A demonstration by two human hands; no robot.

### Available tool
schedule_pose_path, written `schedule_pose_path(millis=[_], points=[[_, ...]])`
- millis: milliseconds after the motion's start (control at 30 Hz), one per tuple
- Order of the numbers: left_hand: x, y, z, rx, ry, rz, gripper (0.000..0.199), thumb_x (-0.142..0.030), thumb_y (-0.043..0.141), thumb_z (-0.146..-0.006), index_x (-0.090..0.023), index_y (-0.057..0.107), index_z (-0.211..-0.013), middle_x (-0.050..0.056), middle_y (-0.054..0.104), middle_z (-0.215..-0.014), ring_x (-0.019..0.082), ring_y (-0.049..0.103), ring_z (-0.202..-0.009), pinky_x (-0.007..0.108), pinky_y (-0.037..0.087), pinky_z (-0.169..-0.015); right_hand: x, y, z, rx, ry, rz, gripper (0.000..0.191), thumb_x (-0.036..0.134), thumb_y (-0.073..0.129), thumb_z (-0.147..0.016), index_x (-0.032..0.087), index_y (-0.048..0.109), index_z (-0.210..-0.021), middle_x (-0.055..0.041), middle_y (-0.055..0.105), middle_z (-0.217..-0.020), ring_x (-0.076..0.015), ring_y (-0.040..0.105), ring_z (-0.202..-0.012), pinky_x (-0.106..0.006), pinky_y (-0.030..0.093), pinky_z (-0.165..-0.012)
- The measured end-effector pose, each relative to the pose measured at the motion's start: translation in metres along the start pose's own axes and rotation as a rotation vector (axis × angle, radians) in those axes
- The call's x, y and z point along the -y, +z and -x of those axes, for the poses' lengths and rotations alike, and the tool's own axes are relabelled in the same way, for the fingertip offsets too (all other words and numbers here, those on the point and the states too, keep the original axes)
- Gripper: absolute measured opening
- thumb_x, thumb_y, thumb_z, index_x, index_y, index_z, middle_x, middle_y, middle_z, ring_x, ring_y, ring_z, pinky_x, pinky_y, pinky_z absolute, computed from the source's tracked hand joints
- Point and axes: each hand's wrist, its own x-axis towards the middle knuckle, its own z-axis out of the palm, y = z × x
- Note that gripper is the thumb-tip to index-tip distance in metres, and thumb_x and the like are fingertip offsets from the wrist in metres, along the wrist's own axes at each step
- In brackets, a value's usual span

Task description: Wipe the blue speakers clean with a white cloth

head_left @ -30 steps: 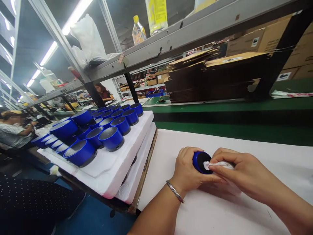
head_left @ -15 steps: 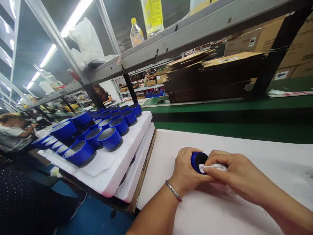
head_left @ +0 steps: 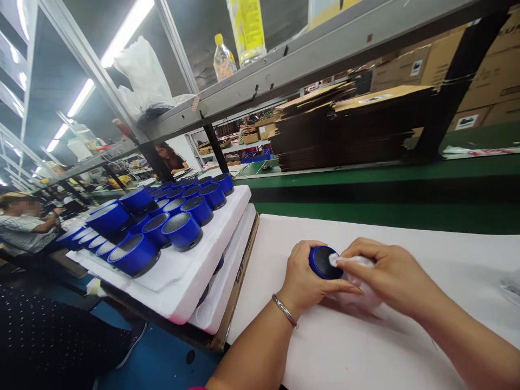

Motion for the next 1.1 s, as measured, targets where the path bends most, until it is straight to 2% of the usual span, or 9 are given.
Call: schedule_pose_path(millis=[100,167,400,600,733,933,1100], points=[[-0.003,0.000,0.000,0.010,0.088,0.097,0.086,-0.053,0.102,-0.041,-0.021,0.061,-0.109,0.004,0.064,-0.108,0.023,0.062,-0.098,0.039,0.051,-0.093,-0.011,-0.011,-0.013,-0.292,0.174,-0.113,0.061,0.065,0.078,-0.046,0.017,0.075,-0.085,-0.0079,0.062,-0.082,-0.0165,0.045,-0.055,-0.030,0.034,-0.043],[-0.003,0.000,0.001,0.029,0.196,0.124,0.087,-0.055,0.101,-0.041,-0.020,0.060,-0.109,0.005,0.064,-0.109,0.022,0.063,-0.098,0.038,0.052,-0.093,-0.020,-0.012,-0.019,-0.362,0.259,-0.162,0.072,0.068,0.078,-0.047,0.016,0.074,-0.096,-0.0057,0.058,-0.075,-0.0137,0.035,-0.049,-0.029,0.026,-0.037],[0.001,-0.001,-0.001,0.068,0.375,0.128,0.088,-0.059,0.098,-0.048,-0.021,0.057,-0.116,0.007,0.062,-0.113,0.022,0.064,-0.101,0.037,0.055,-0.090,-0.034,0.010,-0.020,-0.264,0.315,-0.183,0.064,0.059,0.082,-0.043,0.016,0.074,-0.090,0.0004,0.046,-0.056,-0.0133,0.032,-0.044,-0.027,0.023,-0.036],[0.002,-0.001,-0.002,0.081,0.411,0.109,0.089,-0.066,0.094,-0.052,-0.021,0.054,-0.119,0.009,0.061,-0.115,0.024,0.064,-0.105,0.041,0.057,-0.095,-0.034,0.009,-0.020,-0.238,0.369,-0.143,0.070,0.066,0.076,-0.043,0.017,0.073,-0.092,0.0030,0.040,-0.050,-0.0122,0.026,-0.041,-0.028,0.019,-0.037],[0.003,-0.001,-0.002,0.083,0.434,0.115,0.090,-0.065,0.094,-0.052,-0.021,0.053,-0.120,0.010,0.061,-0.116,0.025,0.064,-0.107,0.041,0.058,-0.096,-0.028,0.011,-0.018,-0.222,0.350,-0.077,0.066,0.063,0.072,-0.041,0.015,0.073,-0.086,0.0002,0.047,-0.053,-0.0121,0.028,-0.044,-0.028,0.021,-0.041],[0.002,0.000,0.000,0.094,0.346,0.143,0.092,-0.064,0.096,-0.050,-0.021,0.051,-0.118,0.009,0.061,-0.115,0.024,0.065,-0.104,0.041,0.059,-0.093,-0.028,0.013,-0.019,-0.191,0.330,-0.020,0.067,0.064,0.066,-0.041,0.015,0.073,-0.084,-0.0042,0.055,-0.058,-0.0171,0.039,-0.048,-0.030,0.028,-0.044],[-0.004,-0.001,0.003,0.070,0.357,0.170,0.078,-0.049,0.095,-0.062,-0.022,0.048,-0.119,0.009,0.061,-0.115,0.023,0.064,-0.106,0.039,0.058,-0.092,-0.032,0.014,-0.019,-0.161,0.303,-0.003,0.065,0.062,0.068,-0.047,0.014,0.072,-0.090,-0.0059,0.056,-0.060,-0.0186,0.042,-0.047,-0.032,0.032,-0.045]])
